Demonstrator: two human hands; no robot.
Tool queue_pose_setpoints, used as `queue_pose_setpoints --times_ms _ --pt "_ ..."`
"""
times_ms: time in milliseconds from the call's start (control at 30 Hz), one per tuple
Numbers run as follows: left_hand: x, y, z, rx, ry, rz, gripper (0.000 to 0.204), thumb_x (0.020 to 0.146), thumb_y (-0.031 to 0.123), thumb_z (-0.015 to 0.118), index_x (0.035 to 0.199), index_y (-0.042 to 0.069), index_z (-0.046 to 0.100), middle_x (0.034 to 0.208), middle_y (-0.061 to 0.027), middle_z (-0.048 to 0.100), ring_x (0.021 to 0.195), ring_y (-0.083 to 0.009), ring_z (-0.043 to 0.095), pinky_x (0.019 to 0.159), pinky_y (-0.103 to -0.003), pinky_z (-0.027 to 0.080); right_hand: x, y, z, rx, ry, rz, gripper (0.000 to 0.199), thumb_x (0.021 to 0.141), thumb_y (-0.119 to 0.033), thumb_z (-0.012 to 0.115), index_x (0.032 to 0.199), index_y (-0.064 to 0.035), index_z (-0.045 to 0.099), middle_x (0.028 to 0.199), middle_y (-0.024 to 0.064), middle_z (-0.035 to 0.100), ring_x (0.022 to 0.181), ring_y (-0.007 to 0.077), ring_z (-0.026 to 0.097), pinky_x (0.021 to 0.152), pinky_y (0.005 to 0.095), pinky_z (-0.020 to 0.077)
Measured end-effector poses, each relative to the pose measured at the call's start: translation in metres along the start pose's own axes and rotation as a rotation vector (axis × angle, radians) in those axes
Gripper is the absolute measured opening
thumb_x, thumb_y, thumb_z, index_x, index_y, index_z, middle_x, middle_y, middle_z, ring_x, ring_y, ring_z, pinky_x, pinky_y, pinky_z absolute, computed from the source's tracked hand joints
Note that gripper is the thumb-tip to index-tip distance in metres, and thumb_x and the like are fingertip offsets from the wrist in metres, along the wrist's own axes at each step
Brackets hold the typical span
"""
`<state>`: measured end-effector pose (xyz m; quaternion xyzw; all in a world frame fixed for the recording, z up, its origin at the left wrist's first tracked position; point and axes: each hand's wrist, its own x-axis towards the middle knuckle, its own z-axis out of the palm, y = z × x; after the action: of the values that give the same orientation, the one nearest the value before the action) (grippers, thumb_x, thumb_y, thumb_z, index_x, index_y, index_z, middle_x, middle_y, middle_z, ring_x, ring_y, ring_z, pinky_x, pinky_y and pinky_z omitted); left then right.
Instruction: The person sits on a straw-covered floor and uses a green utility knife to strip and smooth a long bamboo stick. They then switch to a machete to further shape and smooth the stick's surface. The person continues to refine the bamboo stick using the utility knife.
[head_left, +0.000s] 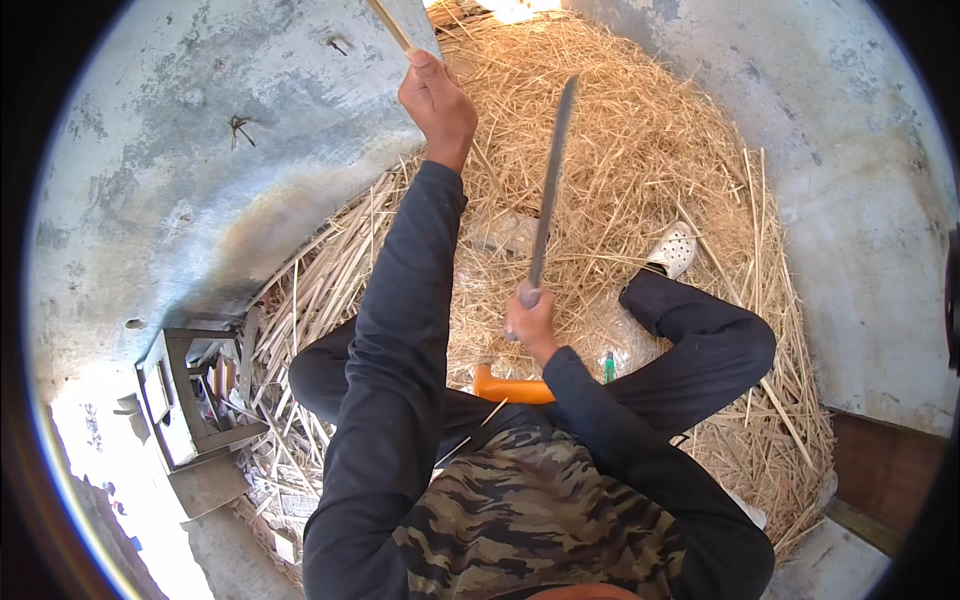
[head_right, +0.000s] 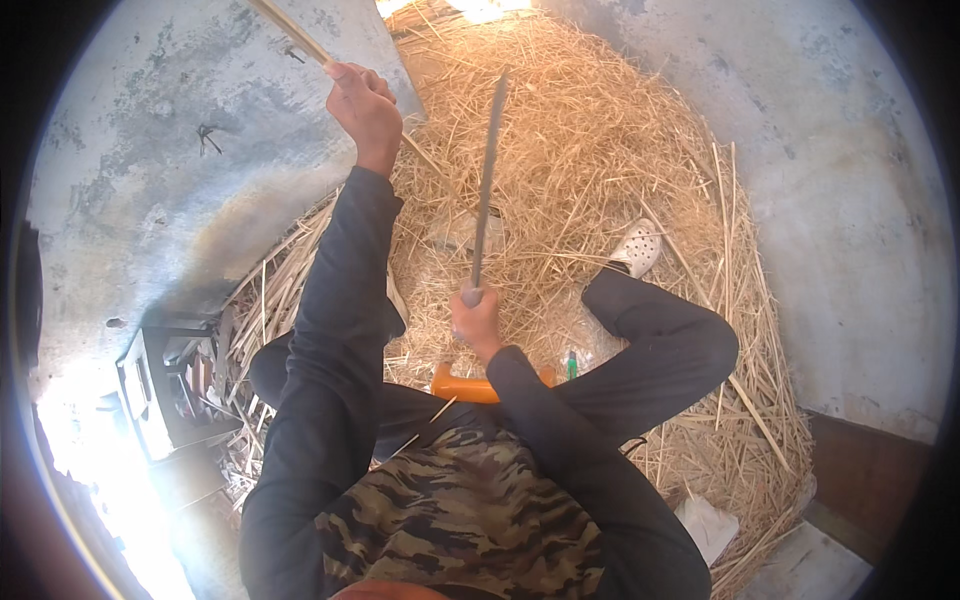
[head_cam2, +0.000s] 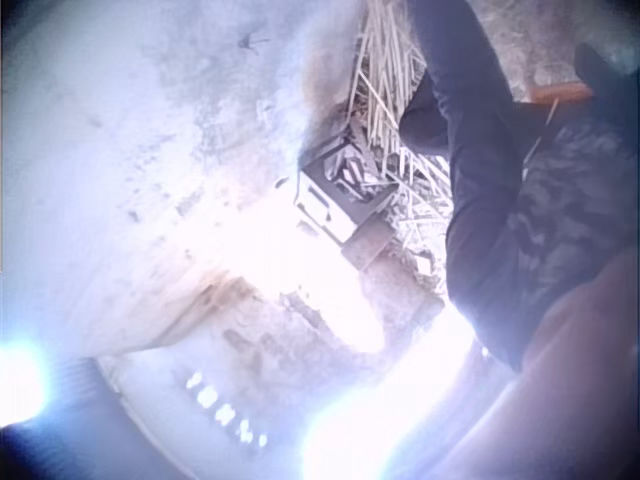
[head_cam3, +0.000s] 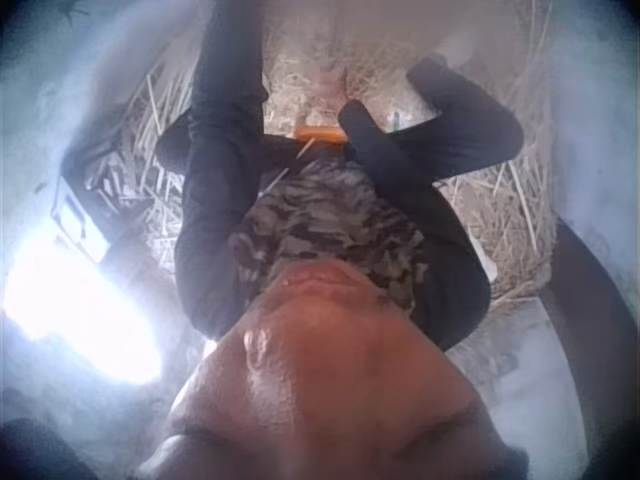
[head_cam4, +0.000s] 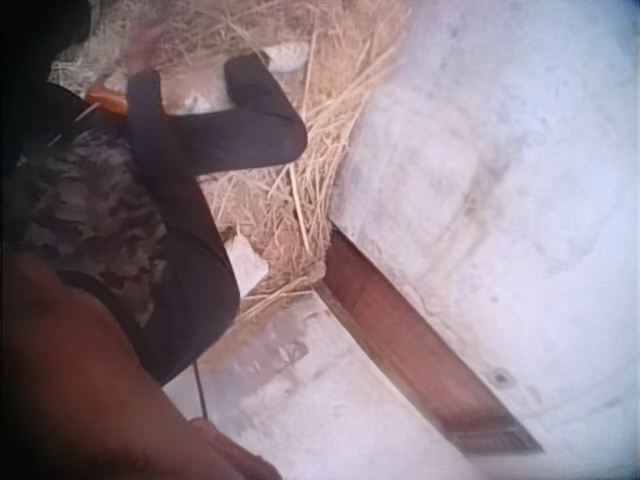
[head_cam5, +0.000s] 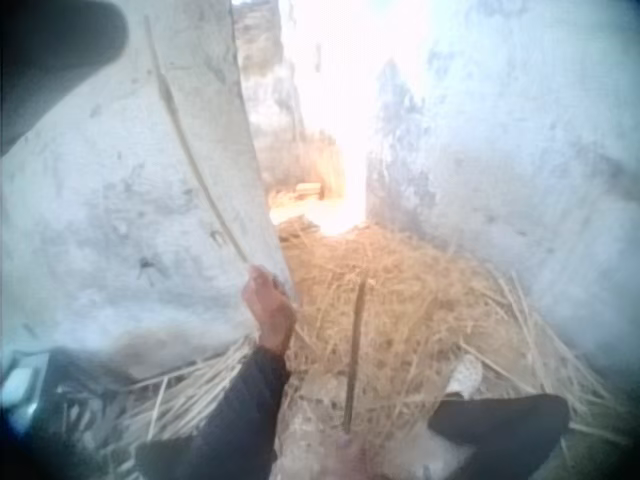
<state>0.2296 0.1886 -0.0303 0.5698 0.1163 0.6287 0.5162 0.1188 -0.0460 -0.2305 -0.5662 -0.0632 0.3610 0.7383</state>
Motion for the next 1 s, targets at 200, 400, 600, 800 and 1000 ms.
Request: queue_pose_setpoints --times_ms 200,400,600,800,1000 --pt "0.008 -0.005 -0.021 -0.02 0.045 0.0 0.06 0.101 0.054 0.035 0.06 0.01 0.033 0.051 0.0031 0.034 0.044 -0.0058 0.032 0.04 -0.025 0.024 0.003 0.059 -0.044 -0.201 0.139 0.649 0.006 0.079 0.001 0.053 0.08 -0.0033 0.049 0.056 0.0046 0.048 0.038 0.014 0.044 0.034 0.0333 0.036" --pt "0.01 0.01 -0.037 -0.018 0.097 -0.073 0.06 0.098 0.06 0.034 0.063 0.011 0.031 0.05 0.0028 0.032 0.041 -0.0062 0.032 0.038 -0.023 0.026 -0.002 0.002 -0.006 -0.198 -0.029 0.18 0.006 0.079 -0.002 0.057 0.08 -0.0031 0.051 0.059 0.0049 0.05 0.039 0.0149 0.046 0.036 0.0322 0.0377" --pt "0.009 0.013 -0.046 -0.133 0.01 -0.151 0.061 0.096 0.064 0.035 0.064 0.012 0.027 0.051 0.0032 0.026 0.043 -0.0075 0.027 0.039 -0.025 0.024 0.01 0.048 -0.002 -0.212 -0.008 0.25 0.009 0.079 0.0 0.056 0.079 -0.0042 0.048 0.057 0.0047 0.049 0.038 0.0141 0.045 0.034 0.0308 0.0361" --pt "0.002 0.018 -0.061 -0.245 -0.207 -0.19 0.064 0.092 0.07 0.036 0.065 0.013 0.025 0.053 0.0031 0.023 0.046 -0.0082 0.021 0.043 -0.026 0.019 0.02 0.019 -0.007 -0.131 -0.085 0.44 0.011 0.079 0.001 0.056 0.079 -0.0039 0.047 0.055 0.0036 0.046 0.036 0.0129 0.043 0.032 0.0306 0.0341" --pt "0.002 0.021 -0.055 -0.324 -0.348 -0.35 0.064 0.09 0.075 0.033 0.067 0.015 0.025 0.057 0.0051 0.016 0.052 -0.0107 0.017 0.051 -0.029 0.018 0.012 -0.024 0.038 -0.129 -0.241 0.204 0.01 0.08 0.0 0.056 0.085 -0.0034 0.048 0.06 0.004 0.048 0.039 0.0127 0.045 0.033 0.0308 0.0345"
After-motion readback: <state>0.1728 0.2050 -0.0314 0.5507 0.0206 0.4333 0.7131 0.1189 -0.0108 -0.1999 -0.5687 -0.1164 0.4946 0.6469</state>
